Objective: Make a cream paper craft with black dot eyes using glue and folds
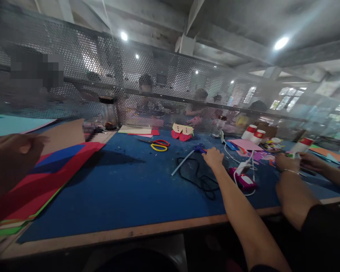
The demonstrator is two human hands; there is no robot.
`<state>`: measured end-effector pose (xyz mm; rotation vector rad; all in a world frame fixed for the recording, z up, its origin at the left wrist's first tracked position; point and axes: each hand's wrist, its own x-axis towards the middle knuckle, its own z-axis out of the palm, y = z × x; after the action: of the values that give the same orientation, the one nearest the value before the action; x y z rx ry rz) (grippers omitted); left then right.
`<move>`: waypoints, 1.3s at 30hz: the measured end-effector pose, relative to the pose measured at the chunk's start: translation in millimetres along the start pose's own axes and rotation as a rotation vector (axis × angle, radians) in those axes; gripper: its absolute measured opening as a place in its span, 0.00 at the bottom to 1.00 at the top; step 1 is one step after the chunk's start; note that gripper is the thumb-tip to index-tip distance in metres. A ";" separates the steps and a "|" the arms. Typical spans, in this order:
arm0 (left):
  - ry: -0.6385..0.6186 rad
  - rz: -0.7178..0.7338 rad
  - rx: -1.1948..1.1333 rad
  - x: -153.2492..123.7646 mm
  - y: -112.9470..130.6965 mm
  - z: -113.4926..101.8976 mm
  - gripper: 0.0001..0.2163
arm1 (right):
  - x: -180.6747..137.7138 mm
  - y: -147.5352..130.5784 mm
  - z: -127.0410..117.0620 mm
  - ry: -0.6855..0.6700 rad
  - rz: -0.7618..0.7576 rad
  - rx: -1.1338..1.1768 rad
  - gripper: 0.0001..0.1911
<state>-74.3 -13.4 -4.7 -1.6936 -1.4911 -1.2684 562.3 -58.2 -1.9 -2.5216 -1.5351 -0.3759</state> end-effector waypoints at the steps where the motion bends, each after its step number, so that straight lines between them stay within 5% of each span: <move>1: 0.035 0.018 0.055 1.1 2.2 1.4 0.16 | -2.2 -0.4 -3.4 0.035 -0.013 0.018 0.18; 7: 0.156 0.286 0.066 11.1 29.7 -9.6 0.12 | -25.9 -33.1 -42.2 0.291 -0.254 0.227 0.19; 10: 0.105 0.490 0.061 2.7 71.3 -32.3 0.08 | -66.2 -69.8 -65.5 0.390 -0.456 0.368 0.21; 13: 0.050 0.592 0.006 -21.8 119.6 -56.6 0.12 | -125.8 -101.3 -82.6 0.643 -0.841 0.671 0.28; 15: -0.050 0.660 -0.071 -42.9 144.7 -69.3 0.14 | -163.1 -113.2 -86.6 0.640 -1.015 0.639 0.36; 18: -0.212 0.666 -0.207 -71.8 166.2 -80.5 0.11 | -198.2 -117.6 -79.5 0.495 -1.182 0.580 0.32; 23: -0.342 0.699 -0.300 -101.1 174.6 -85.5 0.09 | -213.0 -106.9 -54.3 0.322 -1.208 0.582 0.11; 33: -0.448 0.514 -0.451 -122.0 158.7 -81.6 0.07 | -223.4 -86.6 -41.4 0.134 -1.040 0.669 0.15; 39: -0.468 0.404 -0.485 -117.3 180.3 -75.8 0.05 | -225.4 -90.1 -47.8 0.131 -1.013 0.663 0.14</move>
<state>82.7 -173.4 -46.7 -2.5954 -1.0202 -1.1104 376.9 -220.8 -22.4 -1.0993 -2.2735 -0.0915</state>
